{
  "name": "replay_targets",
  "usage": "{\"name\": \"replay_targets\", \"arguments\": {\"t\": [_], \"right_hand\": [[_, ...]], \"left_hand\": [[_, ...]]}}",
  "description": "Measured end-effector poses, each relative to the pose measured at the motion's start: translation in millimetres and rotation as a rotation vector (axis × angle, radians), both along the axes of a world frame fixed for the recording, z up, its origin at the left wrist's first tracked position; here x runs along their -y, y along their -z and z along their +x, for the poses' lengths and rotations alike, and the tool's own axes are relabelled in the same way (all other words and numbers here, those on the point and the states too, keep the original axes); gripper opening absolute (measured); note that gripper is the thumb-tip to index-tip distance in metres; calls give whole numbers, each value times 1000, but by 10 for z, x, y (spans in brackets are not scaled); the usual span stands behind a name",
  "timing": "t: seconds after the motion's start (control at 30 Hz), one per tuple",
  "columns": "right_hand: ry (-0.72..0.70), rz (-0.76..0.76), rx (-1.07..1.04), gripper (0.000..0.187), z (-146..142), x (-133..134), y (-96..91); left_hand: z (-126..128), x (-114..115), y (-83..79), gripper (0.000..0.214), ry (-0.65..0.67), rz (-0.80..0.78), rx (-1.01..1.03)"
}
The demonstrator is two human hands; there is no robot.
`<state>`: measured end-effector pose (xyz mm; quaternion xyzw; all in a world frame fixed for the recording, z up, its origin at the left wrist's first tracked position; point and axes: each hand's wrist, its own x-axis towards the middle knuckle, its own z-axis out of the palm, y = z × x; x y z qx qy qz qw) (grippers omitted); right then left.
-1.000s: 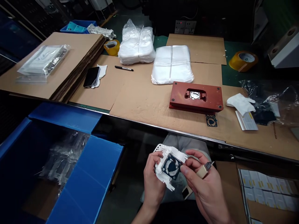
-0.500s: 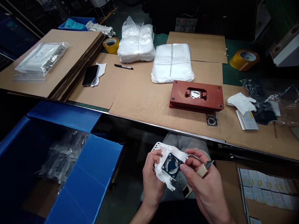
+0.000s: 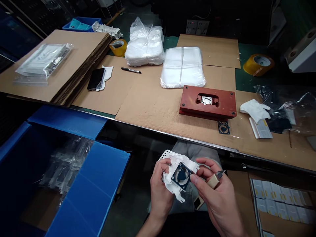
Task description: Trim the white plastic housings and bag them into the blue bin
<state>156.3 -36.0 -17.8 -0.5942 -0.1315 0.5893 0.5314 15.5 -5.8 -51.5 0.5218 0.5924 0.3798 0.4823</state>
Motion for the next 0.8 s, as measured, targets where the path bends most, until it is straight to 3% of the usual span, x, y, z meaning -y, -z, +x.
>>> {"name": "replay_targets", "arguments": {"t": [0.67,0.8], "right_hand": [[-48,37,186,38,4,-22,-7],[-66,40,144,41,26,-23,-3]], "left_hand": [[7,-16,-16,23,-30,-8,-12],[-7,-11,4,23,-40,-10,-29]]}}
